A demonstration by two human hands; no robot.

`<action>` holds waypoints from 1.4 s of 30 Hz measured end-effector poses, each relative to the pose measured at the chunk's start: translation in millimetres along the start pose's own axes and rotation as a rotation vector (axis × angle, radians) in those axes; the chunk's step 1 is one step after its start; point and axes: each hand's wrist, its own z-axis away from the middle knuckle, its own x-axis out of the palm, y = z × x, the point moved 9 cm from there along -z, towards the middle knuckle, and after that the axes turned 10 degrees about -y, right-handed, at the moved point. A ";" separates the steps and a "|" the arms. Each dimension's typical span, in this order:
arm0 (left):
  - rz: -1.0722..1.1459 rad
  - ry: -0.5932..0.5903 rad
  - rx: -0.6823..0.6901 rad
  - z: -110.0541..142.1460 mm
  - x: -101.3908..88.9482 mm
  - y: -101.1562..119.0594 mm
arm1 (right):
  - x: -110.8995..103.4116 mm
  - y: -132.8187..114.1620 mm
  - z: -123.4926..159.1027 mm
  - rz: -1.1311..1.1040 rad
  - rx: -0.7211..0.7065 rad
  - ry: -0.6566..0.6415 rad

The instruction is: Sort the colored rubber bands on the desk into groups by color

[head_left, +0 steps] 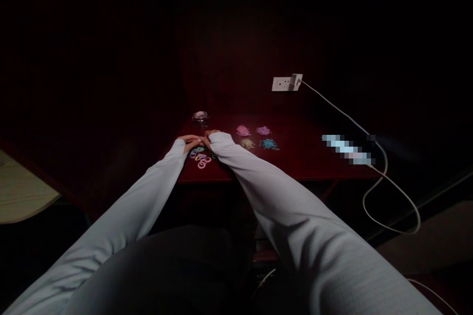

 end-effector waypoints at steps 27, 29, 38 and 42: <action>-0.829 -0.191 0.155 -6.6 11.3 6.3 | -26.9 100.9 55.6 0.361 0.095 0.130; -0.822 -0.210 0.159 -6.2 10.8 5.7 | -21.0 91.6 58.8 0.354 0.002 0.100; -0.759 -0.128 0.151 5.8 10.2 17.9 | -6.9 92.9 60.2 0.352 -0.082 0.001; -0.731 -0.110 0.144 11.3 13.8 27.2 | -8.5 93.8 62.6 0.319 -0.076 -0.007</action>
